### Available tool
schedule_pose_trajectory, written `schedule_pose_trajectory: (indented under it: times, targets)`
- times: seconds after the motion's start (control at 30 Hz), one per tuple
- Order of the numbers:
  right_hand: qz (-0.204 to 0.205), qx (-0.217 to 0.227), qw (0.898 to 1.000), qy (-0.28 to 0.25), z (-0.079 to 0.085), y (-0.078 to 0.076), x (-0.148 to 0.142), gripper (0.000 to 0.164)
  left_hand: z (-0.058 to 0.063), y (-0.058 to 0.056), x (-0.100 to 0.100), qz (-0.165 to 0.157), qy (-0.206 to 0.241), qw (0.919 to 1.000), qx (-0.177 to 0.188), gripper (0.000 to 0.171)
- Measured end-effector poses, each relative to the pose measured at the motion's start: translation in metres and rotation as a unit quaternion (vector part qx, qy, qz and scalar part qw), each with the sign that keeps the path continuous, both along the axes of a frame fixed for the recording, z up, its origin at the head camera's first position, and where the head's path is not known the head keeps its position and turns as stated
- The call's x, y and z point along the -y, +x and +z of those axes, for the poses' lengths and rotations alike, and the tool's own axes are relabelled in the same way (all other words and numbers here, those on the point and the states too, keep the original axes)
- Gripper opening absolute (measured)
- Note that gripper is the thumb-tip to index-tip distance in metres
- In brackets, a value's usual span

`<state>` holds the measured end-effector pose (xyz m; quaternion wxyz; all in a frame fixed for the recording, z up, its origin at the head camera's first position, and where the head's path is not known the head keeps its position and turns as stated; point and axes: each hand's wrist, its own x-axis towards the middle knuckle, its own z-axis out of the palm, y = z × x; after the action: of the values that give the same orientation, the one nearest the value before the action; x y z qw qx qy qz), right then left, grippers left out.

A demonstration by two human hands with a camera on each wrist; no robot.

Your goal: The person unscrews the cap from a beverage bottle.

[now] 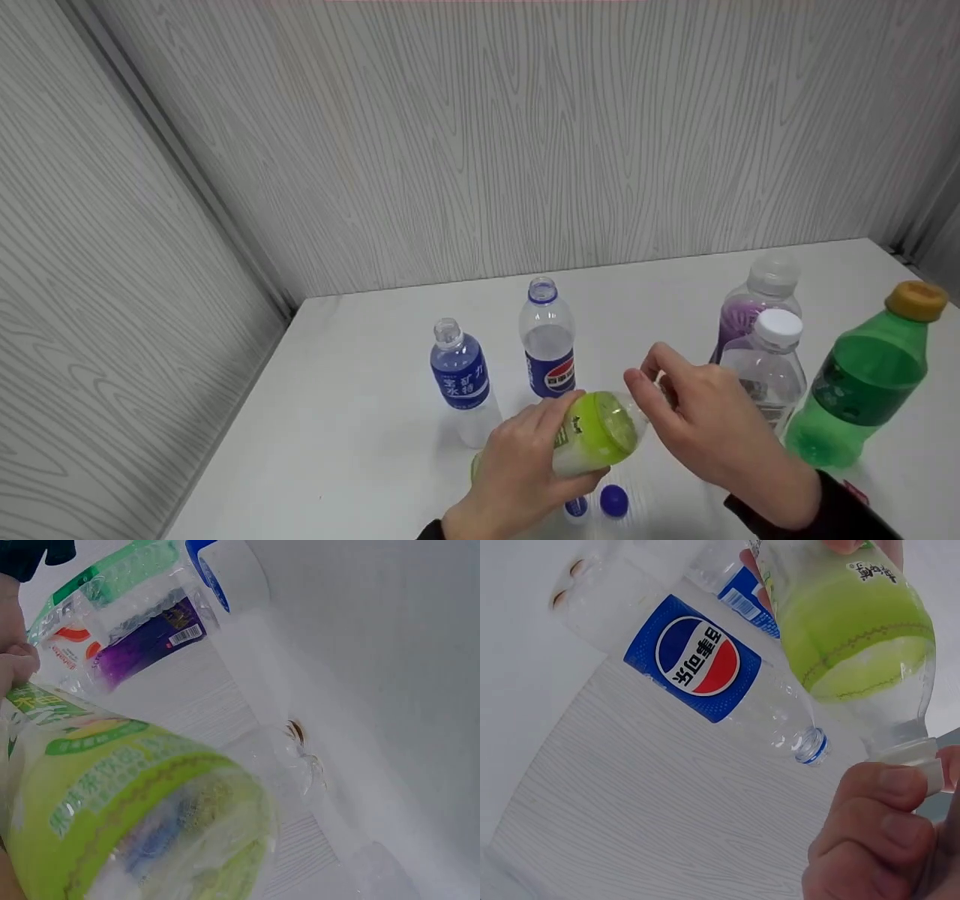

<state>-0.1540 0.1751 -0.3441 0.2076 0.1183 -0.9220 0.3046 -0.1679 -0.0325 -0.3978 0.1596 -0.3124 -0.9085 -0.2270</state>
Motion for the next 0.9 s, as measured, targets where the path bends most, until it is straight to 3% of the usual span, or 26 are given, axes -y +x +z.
schedule_pose_trajectory:
  times: [0.1,0.2,0.37,0.53,0.77,0.9]
  targets:
    - [-0.006,-0.002,1.000,0.003,-0.001,-0.001,0.001,0.023,-0.001,0.001,0.000,0.001,-0.002,0.9999,-0.012,0.071]
    - [-0.002,-0.035,0.999,-0.002,-0.003,-0.002,0.001,0.023,0.000,0.002,0.000,-0.008,0.002,1.0000,-0.001,0.071]
    - [0.026,-0.111,0.993,-0.021,-0.007,-0.002,0.001,0.027,0.002,0.001,0.001,-0.035,0.030,0.9968,0.065,0.068]
    - [0.062,-0.156,0.985,-0.031,-0.007,-0.002,0.000,0.026,0.004,-0.002,0.003,-0.075,0.055,0.9880,0.123,0.065]
    - [0.111,-0.189,0.975,-0.030,-0.010,-0.003,-0.002,0.028,0.005,-0.007,0.010,-0.134,0.082,0.9652,0.209,0.060]
    - [0.174,-0.235,0.956,-0.027,-0.011,-0.007,-0.004,0.029,0.010,-0.009,0.013,-0.157,0.085,0.9437,0.279,0.059]
